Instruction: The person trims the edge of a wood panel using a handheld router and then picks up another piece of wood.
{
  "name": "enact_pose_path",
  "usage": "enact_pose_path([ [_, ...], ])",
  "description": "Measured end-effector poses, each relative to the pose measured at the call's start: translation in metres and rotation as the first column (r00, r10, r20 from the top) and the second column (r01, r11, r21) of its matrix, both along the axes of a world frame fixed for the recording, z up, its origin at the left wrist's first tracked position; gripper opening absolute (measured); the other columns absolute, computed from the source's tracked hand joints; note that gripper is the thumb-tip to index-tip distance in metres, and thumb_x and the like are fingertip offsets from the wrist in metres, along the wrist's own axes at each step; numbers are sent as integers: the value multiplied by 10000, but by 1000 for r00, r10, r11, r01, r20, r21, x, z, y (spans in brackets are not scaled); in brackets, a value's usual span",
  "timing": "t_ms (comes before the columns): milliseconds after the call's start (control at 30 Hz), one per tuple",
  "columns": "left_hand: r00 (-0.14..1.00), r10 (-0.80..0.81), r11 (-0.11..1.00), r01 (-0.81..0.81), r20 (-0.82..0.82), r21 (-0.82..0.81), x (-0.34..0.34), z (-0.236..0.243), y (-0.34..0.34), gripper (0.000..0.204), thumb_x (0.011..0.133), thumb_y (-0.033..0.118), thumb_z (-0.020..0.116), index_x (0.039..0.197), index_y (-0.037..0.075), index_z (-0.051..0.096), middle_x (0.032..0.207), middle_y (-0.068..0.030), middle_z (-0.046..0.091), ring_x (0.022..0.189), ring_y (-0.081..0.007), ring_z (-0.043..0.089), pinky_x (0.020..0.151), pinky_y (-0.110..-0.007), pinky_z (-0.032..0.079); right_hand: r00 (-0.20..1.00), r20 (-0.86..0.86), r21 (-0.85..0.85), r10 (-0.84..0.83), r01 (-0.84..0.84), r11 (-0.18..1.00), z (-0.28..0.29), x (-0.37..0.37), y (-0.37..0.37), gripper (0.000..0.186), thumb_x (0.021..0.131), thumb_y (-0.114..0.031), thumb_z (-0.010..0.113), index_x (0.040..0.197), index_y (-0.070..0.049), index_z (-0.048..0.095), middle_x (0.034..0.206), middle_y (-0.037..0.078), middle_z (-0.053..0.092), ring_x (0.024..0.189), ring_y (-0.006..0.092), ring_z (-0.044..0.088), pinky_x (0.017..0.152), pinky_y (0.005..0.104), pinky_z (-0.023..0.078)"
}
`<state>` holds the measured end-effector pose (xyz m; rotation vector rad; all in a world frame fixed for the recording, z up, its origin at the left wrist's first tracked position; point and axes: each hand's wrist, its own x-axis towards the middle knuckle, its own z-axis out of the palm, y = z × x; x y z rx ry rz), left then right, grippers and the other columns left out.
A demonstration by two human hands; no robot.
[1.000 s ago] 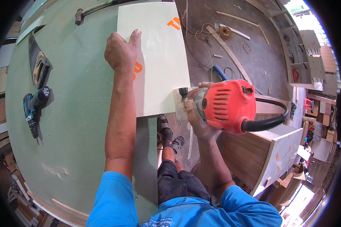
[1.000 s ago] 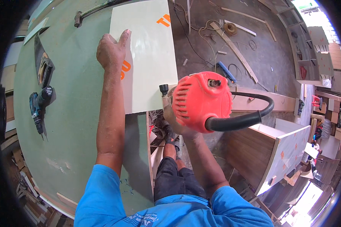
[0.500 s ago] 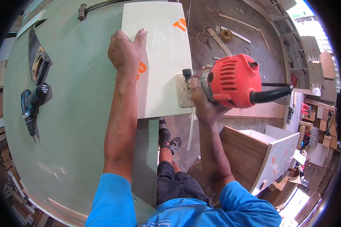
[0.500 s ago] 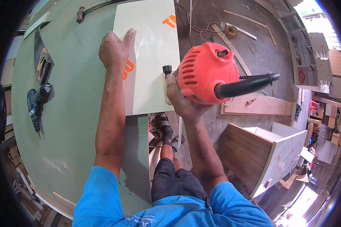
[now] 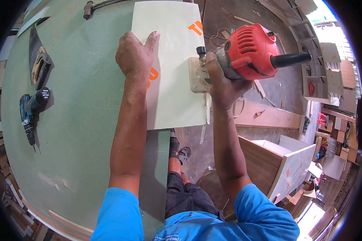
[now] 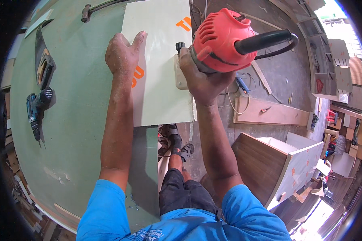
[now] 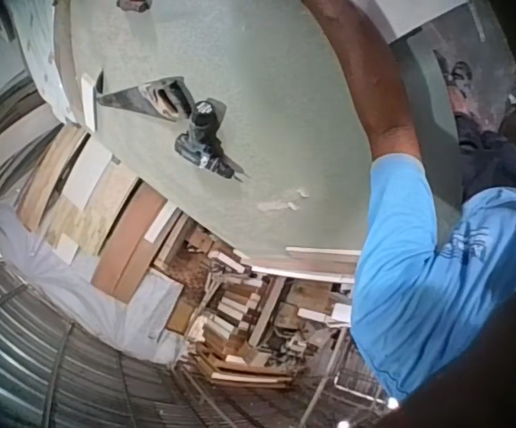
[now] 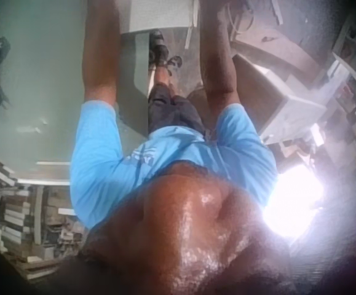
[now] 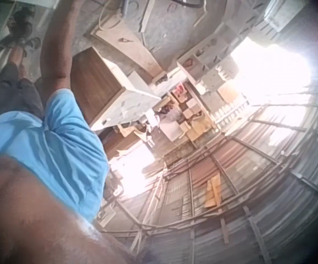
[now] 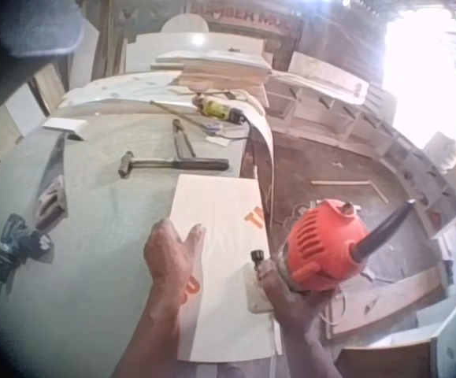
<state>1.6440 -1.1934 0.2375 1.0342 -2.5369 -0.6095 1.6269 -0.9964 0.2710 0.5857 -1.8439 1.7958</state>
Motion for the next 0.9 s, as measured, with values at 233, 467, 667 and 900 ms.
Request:
enact_pose_path([
  [233, 1000, 0, 1000, 0, 8, 22, 0, -1, -1, 554, 869, 552, 739, 902, 17, 595, 943, -139, 651, 780, -276, 708, 704, -404, 581, 998, 51, -58, 37, -34, 998, 7, -20, -17, 485, 686, -4, 841, 1109, 8, 604, 993, 64, 679, 814, 140, 681, 736, 281, 571],
  [467, 999, 18, 998, -20, 27, 59, -1, 0, 0, 554, 881, 562, 727, 912, 25, 590, 950, -128, 644, 771, -255, 697, 710, -410, 587, 998, -15, -85, 68, -69, 994, 6, -44, -29, 486, 697, 16, 831, 1120, 11, 592, 966, 65, 683, 785, 130, 683, 701, 278, 578],
  [667, 1000, -5, 997, 2, 28, 77, 0, 5, 0, 549, 882, 547, 734, 919, 17, 593, 923, -132, 628, 768, -242, 695, 684, -393, 590, 999, -18, -72, 29, -30, 997, 6, -61, -39, 487, 701, -6, 846, 1115, -12, 590, 950, 45, 668, 797, 127, 659, 749, 280, 554],
  [900, 999, -9, 998, 12, -43, 69, 0, -7, -4, 561, 878, 540, 735, 946, -1, 604, 919, -139, 631, 742, -245, 693, 656, -391, 584, 994, -107, -89, -27, 17, 996, -3, -95, -53, 484, 690, -29, 858, 1097, -33, 595, 917, 21, 656, 785, 112, 633, 769, 271, 529],
])
